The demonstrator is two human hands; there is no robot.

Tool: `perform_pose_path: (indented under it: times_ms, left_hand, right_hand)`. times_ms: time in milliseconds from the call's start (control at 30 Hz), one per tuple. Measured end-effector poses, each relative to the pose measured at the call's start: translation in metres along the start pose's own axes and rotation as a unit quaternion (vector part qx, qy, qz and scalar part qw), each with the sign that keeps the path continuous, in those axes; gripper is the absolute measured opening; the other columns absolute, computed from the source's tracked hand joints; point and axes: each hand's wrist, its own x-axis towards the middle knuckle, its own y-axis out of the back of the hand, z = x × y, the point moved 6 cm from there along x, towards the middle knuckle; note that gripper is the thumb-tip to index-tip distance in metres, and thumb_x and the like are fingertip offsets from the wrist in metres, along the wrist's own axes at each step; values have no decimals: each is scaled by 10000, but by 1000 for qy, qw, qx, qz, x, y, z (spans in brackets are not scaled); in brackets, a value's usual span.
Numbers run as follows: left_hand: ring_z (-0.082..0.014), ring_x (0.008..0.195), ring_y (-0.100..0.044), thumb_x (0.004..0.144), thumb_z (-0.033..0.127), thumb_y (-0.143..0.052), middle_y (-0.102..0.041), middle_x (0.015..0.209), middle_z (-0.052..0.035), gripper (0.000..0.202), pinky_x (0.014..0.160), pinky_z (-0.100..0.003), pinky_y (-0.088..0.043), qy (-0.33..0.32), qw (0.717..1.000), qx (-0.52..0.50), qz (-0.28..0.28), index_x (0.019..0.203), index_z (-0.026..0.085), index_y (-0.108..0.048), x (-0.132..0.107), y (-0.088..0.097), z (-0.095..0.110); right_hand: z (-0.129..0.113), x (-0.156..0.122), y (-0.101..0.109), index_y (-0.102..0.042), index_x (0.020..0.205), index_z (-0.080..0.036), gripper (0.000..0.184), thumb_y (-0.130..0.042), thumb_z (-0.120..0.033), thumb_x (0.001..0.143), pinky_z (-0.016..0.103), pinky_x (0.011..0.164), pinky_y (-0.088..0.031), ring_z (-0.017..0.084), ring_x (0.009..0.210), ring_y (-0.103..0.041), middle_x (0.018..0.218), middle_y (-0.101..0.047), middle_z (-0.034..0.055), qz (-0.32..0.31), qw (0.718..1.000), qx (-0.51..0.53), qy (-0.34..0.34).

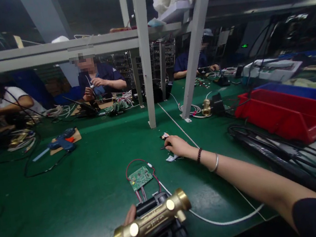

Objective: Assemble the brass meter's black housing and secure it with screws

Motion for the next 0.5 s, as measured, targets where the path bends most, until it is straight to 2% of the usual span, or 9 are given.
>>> perform_pose_path:
  times_ms: [100, 200, 267, 367, 500]
  left_hand:
    - [-349, 1206, -469, 700, 403, -557, -485, 1291, -164, 831, 1015, -504, -407, -6, 1000, 14, -13, 1414, 131, -229, 3, 7, 17]
    - [-340, 1206, -473, 726, 422, -535, -466, 1316, -164, 799, 1006, -489, -419, -17, 1000, 21, -3, 1407, 128, -238, 3, 9, 23]
    - [-343, 1224, -456, 740, 420, -536, -446, 1336, -175, 785, 1012, -500, -409, -22, 999, 29, 7, 1404, 129, -236, 2, 8, 23]
    - [-351, 1261, -414, 758, 392, -542, -424, 1356, -188, 746, 1025, -525, -389, -23, 999, 37, 18, 1395, 134, -251, 0, 6, 22]
    - [-366, 1272, -402, 759, 386, -586, -433, 1358, -197, 726, 1027, -556, -374, -4, 999, 36, 15, 1379, 141, -299, -1, 8, 18]
  right_hand:
    - [-6, -4, 2, -605, 913, -123, 109, -603, -230, 890, 404, 829, -500, 193, 904, -593, 945, -610, 46, 15, 997, 67, -21]
    - [-22, -23, 12, -576, 1025, -118, 155, -584, -159, 876, 340, 730, -525, 162, 786, -603, 862, -600, 28, 19, 986, 165, -20]
    - [-38, -43, 23, -555, 1109, -121, 267, -582, -143, 845, 289, 670, -526, 135, 715, -601, 830, -594, 19, 2, 972, 234, -5]
    - [-64, -80, 43, -540, 1183, -148, 407, -609, -188, 784, 261, 662, -532, 118, 711, -604, 872, -593, 27, -29, 948, 315, 23]
    - [-98, -129, 61, -535, 1210, -191, 489, -640, -204, 733, 243, 666, -538, 108, 715, -588, 865, -579, 11, -67, 900, 427, 57]
